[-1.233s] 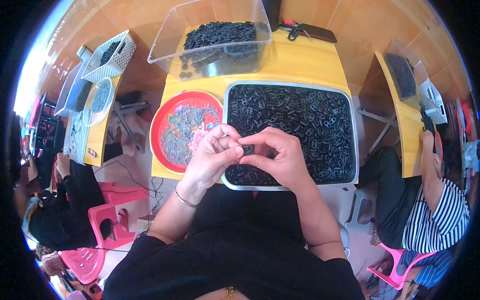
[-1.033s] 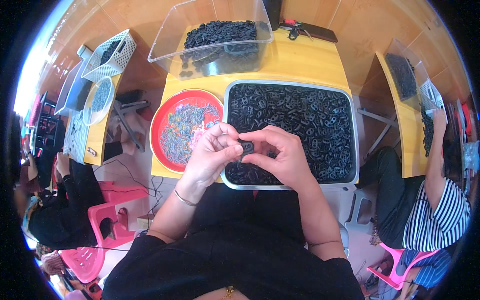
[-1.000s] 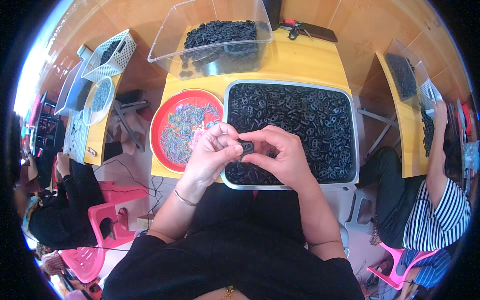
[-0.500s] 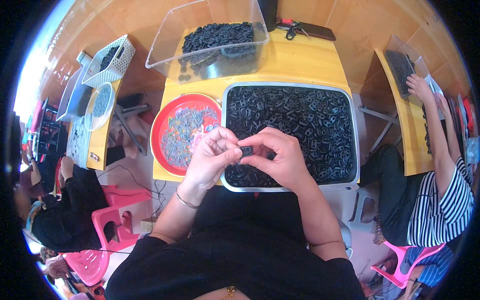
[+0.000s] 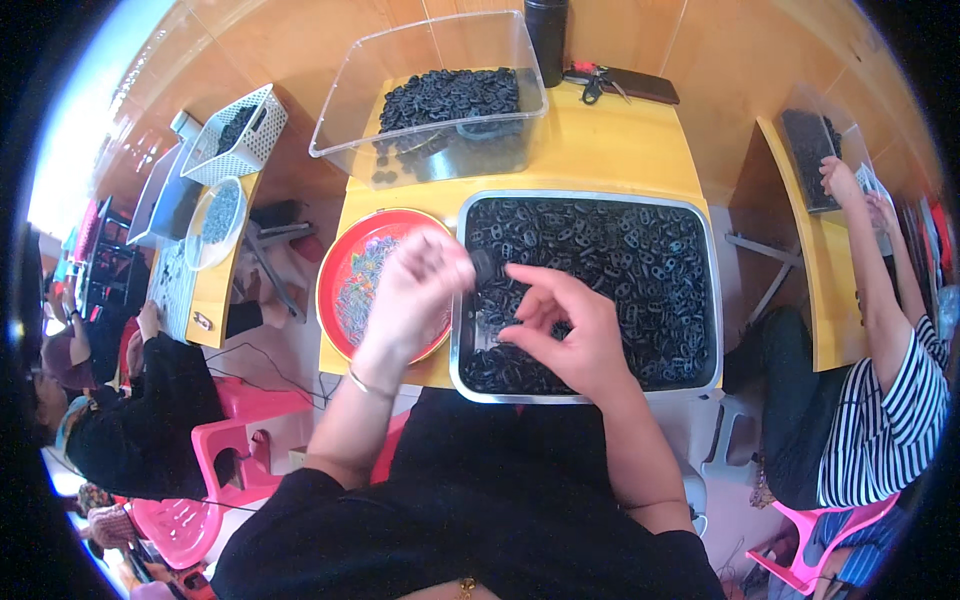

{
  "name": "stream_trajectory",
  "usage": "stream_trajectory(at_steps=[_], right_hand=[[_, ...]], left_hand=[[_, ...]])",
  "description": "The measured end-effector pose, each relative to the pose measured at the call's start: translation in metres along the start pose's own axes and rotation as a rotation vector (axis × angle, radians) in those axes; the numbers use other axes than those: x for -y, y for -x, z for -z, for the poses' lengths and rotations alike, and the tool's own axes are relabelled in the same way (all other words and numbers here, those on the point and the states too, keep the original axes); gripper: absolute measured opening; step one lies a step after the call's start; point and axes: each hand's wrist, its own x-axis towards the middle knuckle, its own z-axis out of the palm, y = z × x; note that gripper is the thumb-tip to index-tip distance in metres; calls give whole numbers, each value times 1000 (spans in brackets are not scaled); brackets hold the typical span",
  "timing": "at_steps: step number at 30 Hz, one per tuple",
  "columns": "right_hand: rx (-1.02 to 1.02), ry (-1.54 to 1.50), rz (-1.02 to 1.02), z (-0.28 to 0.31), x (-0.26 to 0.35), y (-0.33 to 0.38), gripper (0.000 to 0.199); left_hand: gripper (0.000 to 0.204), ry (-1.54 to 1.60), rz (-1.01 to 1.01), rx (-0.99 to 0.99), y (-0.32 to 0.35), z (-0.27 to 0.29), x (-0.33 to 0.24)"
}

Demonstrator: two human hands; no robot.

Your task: The person sits at a yellow table and repeatedly picks up small black plastic rings and metal pins from a red tray. They insert the pins into the rings and place the assembled units into a clear plastic container. The process is repetitive and involves fine motor manipulation of small parts.

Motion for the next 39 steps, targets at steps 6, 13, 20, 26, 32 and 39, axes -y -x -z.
stream_trajectory(at_steps=[6,13,20,26,32,39], right_hand=[[-62,17,46,9,1,-3,29],[-20,71,26,9,3,-1,22],[17,75,40,5,2,-1,19],[26,105,41,7,4,-2,20],[10,83,16,8,1,-2,20],[39,105,5,5,-4,-3,19]], left_hand=[[8,-816,-675,-247,-105,31,-86],[13,-1221,-554,63,-41,41,-73],[15,-1629,-360,185,7,92,-16],[18,-1765,-376,148,10,100,6],[12,-1760,-392,131,8,103,12],[5,-1802,-325,98,0,107,16]])
